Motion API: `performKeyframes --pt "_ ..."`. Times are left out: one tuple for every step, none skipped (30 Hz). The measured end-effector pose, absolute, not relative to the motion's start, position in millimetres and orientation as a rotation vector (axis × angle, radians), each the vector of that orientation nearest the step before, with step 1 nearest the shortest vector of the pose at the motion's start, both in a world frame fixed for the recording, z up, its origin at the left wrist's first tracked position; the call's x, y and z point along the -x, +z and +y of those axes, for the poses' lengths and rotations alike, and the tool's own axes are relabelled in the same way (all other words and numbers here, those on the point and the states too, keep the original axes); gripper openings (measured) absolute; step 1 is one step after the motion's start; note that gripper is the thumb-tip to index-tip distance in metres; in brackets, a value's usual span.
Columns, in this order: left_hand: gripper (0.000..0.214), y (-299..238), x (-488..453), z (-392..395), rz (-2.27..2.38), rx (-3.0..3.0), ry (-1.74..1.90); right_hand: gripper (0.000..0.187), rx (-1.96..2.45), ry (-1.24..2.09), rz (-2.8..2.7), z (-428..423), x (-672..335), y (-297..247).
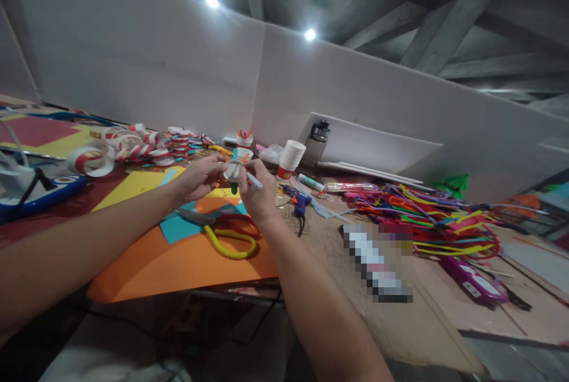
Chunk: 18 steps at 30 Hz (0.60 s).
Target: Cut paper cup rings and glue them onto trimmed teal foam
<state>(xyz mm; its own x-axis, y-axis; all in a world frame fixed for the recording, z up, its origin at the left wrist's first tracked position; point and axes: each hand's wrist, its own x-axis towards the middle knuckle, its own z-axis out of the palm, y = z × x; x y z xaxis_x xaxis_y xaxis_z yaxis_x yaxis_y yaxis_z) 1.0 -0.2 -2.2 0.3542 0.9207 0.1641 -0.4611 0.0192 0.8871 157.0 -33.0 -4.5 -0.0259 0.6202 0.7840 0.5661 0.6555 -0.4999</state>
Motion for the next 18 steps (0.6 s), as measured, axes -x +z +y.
performKeyframes --pt "0.016 -1.8 -1.1 -0.4 0.545 -1.069 1.158 0.013 0.972 0.056 -1.683 -32.5 -157.0 -4.7" --pt "0.016 -1.5 -1.1 -0.7 0.545 -1.067 1.159 0.013 0.967 0.056 -1.682 -32.0 -157.1 -5.0" --pt "0.016 -1.2 -1.1 -1.1 0.547 -1.064 1.162 0.013 0.961 0.056 -1.683 -31.5 -157.2 -5.3" --pt "0.016 -1.0 -1.1 -1.6 0.55 -1.062 1.164 0.013 0.957 0.055 -1.684 -31.1 -157.4 -5.5" --pt "0.016 -0.9 -1.1 -2.0 0.552 -1.061 1.165 0.013 0.954 0.052 -1.685 -30.8 -157.5 -5.6" --pt "0.016 -0.8 -1.1 -2.3 0.552 -1.062 1.167 0.013 0.953 0.051 -1.686 -30.7 -157.7 -5.7" --pt "0.016 -0.9 -1.2 -2.5 0.549 -1.065 1.165 0.013 0.955 0.049 -1.686 -30.7 -157.7 -5.6" --pt "0.016 -0.9 -1.3 -2.6 0.545 -1.069 1.164 0.013 0.959 0.044 -1.685 -30.8 -157.8 -5.5" --pt "0.016 -1.0 -1.4 -2.5 0.543 -1.072 1.162 0.013 0.966 0.038 -1.683 -30.9 -157.7 -5.4" --pt "0.016 -1.2 -1.5 -2.5 0.545 -1.074 1.163 0.013 0.974 0.033 -1.684 -31.0 -157.6 -5.2" --pt "0.016 -1.3 -1.6 -2.4 0.549 -1.077 1.164 0.013 0.98 0.032 -1.686 -31.1 -157.5 -5.1" --pt "0.016 -1.4 -1.7 -2.3 0.554 -1.078 1.165 0.014 0.984 0.032 -1.688 -31.2 -157.4 -5.1" --pt "0.015 -1.5 -1.8 -2.3 0.558 -1.08 1.166 0.014 0.986 0.036 -1.691 -31.3 -157.4 -5.1" --pt "0.015 -1.7 -1.8 -2.2 0.557 -1.082 1.167 0.014 0.987 0.041 -1.693 -31.3 -157.4 -5.2" --pt "0.015 -2.0 -1.9 -2.0 0.551 -1.084 1.166 0.014 0.987 0.046 -1.694 -31.3 -157.4 -5.3" --pt "0.015 -2.3 -1.8 -1.8 0.544 -1.085 1.164 0.014 0.987 0.049 -1.696 -31.2 -157.5 -5.5" --pt "0.015 -2.6 -1.8 -1.5 0.538 -1.084 1.163 0.014 0.986 0.052 -1.695 -31.1 -157.6 -5.8" --pt "0.014 -2.9 -1.7 -1.2 0.534 -1.082 1.162 0.014 0.982 0.055 -1.694 -30.8 -157.8 -6.1"
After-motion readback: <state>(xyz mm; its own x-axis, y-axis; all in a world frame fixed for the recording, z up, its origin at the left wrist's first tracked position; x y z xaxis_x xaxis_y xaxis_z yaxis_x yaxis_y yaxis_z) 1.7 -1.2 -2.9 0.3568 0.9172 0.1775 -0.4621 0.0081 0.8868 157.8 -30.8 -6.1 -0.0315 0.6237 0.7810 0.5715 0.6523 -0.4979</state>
